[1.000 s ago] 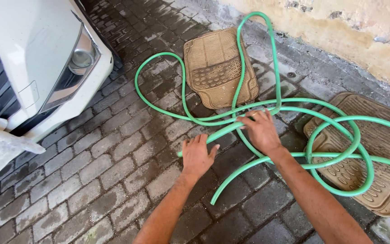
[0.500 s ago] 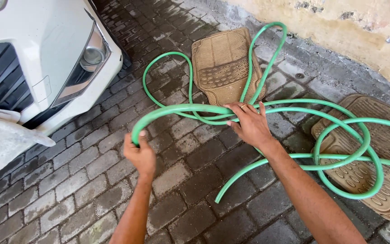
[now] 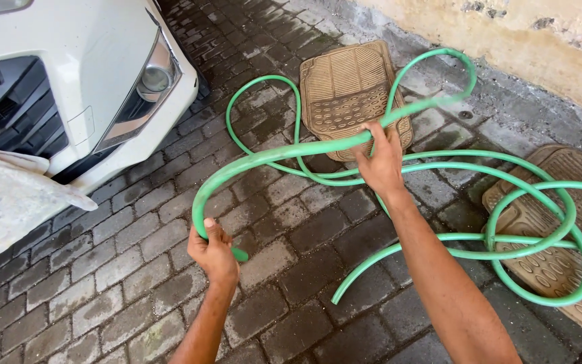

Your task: Picking up car floor mats from the ground and coiling a garden hose to hang it on a wall hook in a driveway.

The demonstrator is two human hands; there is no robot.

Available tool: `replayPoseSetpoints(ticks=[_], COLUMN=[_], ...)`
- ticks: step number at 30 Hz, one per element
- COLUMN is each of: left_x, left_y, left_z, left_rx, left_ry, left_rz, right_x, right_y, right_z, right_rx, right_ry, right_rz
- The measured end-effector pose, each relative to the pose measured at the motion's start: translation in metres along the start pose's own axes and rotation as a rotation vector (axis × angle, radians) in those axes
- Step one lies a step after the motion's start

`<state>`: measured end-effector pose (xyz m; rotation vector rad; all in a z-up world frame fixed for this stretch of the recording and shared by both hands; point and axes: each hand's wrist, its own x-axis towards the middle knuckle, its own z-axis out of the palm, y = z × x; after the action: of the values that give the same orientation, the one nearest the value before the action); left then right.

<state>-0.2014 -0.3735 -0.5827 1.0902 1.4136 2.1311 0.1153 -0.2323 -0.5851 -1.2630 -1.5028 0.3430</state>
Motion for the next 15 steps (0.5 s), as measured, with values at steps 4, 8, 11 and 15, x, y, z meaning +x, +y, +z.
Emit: replayPoseSetpoints(ticks=[4, 8, 11, 15], left_x=[0.0, 0.017, 0.025, 0.028], left_y=[0.001, -0.011, -0.052, -0.047], left_z=[-0.022, -0.059, -0.096, -0.116], left_rx=[0.044, 0.061, 0.003, -0.058], left_ry=[0.216, 0.4, 0.517, 0.618], left_rz=[-0.255, -0.417, -0.471, -0.436], right_x=[0.029, 0.042, 0.031, 0.008], right_y=[-0.032, -0.091, -0.142, -0.188], right_z=[0.005, 0.024, 0.039, 0.057], right_rx=[-0.022, 0.113, 0.139, 0.095], right_ry=[-0.037, -0.042, -0.158, -0.426], right_rz=[-0.186, -0.558, -0.611, -0.601])
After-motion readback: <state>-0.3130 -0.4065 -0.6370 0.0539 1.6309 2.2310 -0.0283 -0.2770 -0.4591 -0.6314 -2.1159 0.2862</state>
